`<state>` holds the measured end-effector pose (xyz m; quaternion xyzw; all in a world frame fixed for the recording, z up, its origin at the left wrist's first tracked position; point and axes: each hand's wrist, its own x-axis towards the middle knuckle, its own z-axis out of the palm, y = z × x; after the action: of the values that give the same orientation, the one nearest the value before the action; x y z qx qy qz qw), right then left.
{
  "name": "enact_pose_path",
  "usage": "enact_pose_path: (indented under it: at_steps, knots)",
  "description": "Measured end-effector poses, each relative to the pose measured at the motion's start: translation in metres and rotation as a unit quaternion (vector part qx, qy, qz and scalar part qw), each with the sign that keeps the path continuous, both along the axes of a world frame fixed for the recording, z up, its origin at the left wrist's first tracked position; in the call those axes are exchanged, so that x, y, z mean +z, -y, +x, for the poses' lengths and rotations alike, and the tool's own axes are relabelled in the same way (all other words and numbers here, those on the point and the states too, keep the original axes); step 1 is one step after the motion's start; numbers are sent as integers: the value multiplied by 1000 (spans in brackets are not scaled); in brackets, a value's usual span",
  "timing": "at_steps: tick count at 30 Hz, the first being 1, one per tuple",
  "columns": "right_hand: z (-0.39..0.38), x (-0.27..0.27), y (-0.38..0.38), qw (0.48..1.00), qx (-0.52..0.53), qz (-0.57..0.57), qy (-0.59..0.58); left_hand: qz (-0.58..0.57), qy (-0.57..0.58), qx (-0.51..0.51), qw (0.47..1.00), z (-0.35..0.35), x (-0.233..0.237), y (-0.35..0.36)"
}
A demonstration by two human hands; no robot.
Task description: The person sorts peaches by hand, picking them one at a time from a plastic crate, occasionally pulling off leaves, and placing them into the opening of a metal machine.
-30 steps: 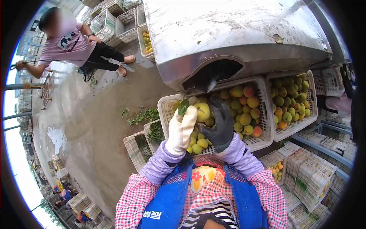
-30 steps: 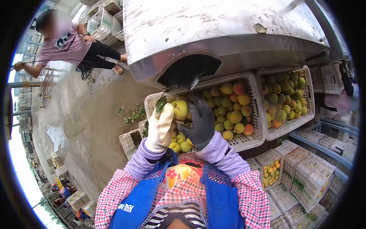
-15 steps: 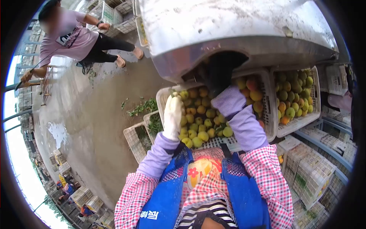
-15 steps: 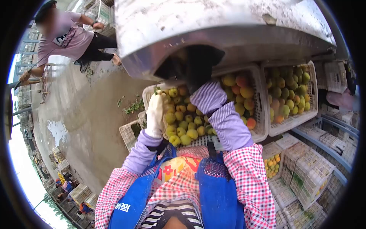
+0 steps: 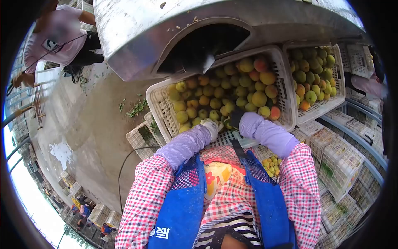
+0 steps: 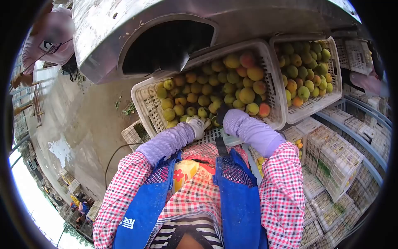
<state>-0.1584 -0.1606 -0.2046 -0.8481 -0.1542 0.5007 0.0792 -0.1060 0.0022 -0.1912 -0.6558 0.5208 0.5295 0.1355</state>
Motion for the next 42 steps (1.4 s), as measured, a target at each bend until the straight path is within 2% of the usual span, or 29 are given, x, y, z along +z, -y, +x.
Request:
enact_pose_path:
  at_steps: [3,5,6,7,8,9,10,11,12,13,15,17,18,19,21,22,25,26,29,30,32,33,34,37,40,42]
  knots:
    - [3,3,0,994,96,49,-13,4,-20,-3,1000,10,28,11]
    - [7,13,11,991,81,102,-2,10,-97,104,990,15,-1,6]
    - [9,20,18,990,44,135,9,15,-133,157,978,18,-18,-5]
    - [8,27,28,984,-26,175,31,-71,-216,236,945,22,-35,-19]
    - [2,36,33,959,-166,221,57,-161,-292,308,891,30,-51,-32]
    - [-3,46,38,909,-293,283,89,-342,-272,278,856,44,-43,-40]
    - [-8,60,41,839,-418,329,118,-514,-206,242,797,59,-35,-47]
    - [-5,79,41,791,-455,390,122,-374,-387,440,719,71,7,-42]
    - [2,103,37,738,-487,450,126,-198,-529,595,572,81,60,-37]
    - [8,116,31,679,-514,508,127,-4,-619,693,369,84,90,-37]
    - [16,121,20,697,-455,505,229,-122,-546,685,466,77,92,-48]
    - [23,139,7,715,-402,459,342,-249,-455,587,621,90,124,-47]
    - [27,153,1,699,-427,451,354,-311,-390,539,679,97,139,-47]
    - [29,161,-9,670,-467,450,361,-335,-380,529,681,100,142,-50]
    - [28,173,-26,608,-544,446,369,-353,-360,553,664,96,190,-41]
    - [30,176,-31,591,-548,444,391,-358,-366,569,643,94,197,-40]
    - [33,199,-27,643,-471,380,470,-364,-416,625,551,87,195,-44]
    - [33,208,-25,649,-463,376,472,-351,-437,644,521,86,210,-41]
    - [29,218,-24,664,-432,371,484,-336,-409,640,557,94,226,-43]
    - [25,215,-22,669,-415,373,491,-358,-365,659,552,93,235,-38]
    - [26,218,-22,683,-406,374,478,-531,-172,470,683,104,213,-55]
    - [29,226,-21,693,-415,372,457,-594,-67,353,720,109,203,-61]
    - [31,230,-22,703,-424,370,435,-611,-50,343,712,110,213,-55]
    - [40,231,-25,720,-397,348,451,-569,-65,361,736,111,214,-60]
    - [44,227,-26,728,-442,332,406,-588,-96,330,732,113,214,-61]
    - [49,215,-30,652,-513,414,375,-620,-87,324,709,118,218,-59]
